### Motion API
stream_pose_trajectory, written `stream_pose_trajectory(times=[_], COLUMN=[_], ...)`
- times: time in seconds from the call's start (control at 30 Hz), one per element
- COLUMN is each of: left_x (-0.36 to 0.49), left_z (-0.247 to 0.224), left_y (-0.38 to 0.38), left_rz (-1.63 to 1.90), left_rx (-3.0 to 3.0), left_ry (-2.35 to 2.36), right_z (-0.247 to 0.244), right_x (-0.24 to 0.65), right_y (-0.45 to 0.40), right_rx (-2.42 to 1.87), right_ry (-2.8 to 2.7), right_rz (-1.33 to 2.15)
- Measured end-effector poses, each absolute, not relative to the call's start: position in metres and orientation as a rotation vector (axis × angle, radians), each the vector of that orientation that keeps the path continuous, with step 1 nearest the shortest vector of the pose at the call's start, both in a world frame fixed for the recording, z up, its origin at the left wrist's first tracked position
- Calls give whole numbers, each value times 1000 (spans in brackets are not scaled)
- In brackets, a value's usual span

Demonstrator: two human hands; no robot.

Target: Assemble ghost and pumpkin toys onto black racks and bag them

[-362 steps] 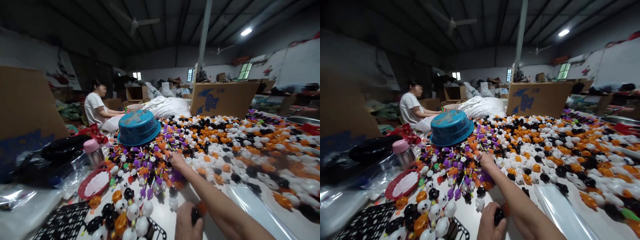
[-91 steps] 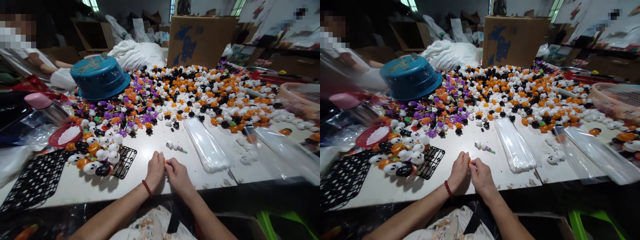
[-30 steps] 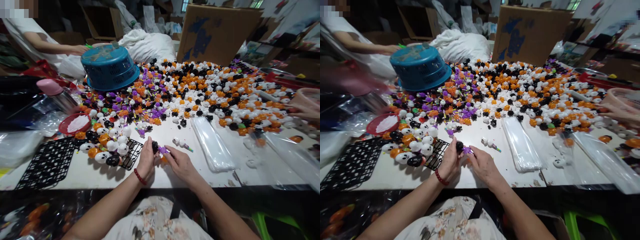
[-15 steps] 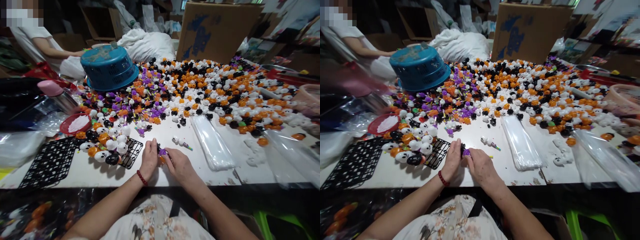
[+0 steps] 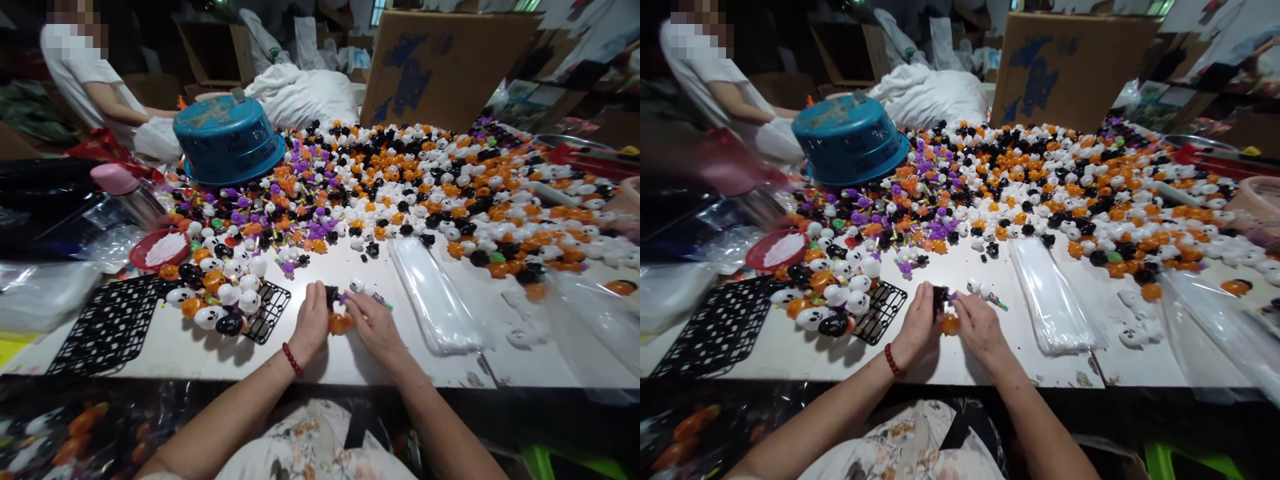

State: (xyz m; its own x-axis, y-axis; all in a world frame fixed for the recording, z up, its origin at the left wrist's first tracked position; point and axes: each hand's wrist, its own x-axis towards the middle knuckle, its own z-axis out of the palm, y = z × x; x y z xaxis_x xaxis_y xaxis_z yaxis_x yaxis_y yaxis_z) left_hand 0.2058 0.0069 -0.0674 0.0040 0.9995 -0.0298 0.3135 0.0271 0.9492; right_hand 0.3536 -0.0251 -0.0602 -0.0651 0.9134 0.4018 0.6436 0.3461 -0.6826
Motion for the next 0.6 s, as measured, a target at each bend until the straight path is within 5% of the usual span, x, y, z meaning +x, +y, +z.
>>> stream_pose_trajectory(times=[0.2, 0.3, 0.6], left_x=[182, 171, 204], left_z=[-72, -79, -64], left_y=[58, 78, 33], left_rz=[895, 733, 1068], left_rx=[1924, 1884, 1455], left_ry=[1943, 2064, 1430], right_z=[-64, -68, -87], right_x=[398, 385, 330], right_y=[-6, -6, 5], right_rx=[-1641, -1563, -1307], right_ry=[-1711, -1796, -1934], right_rz=[-103, -15, 192])
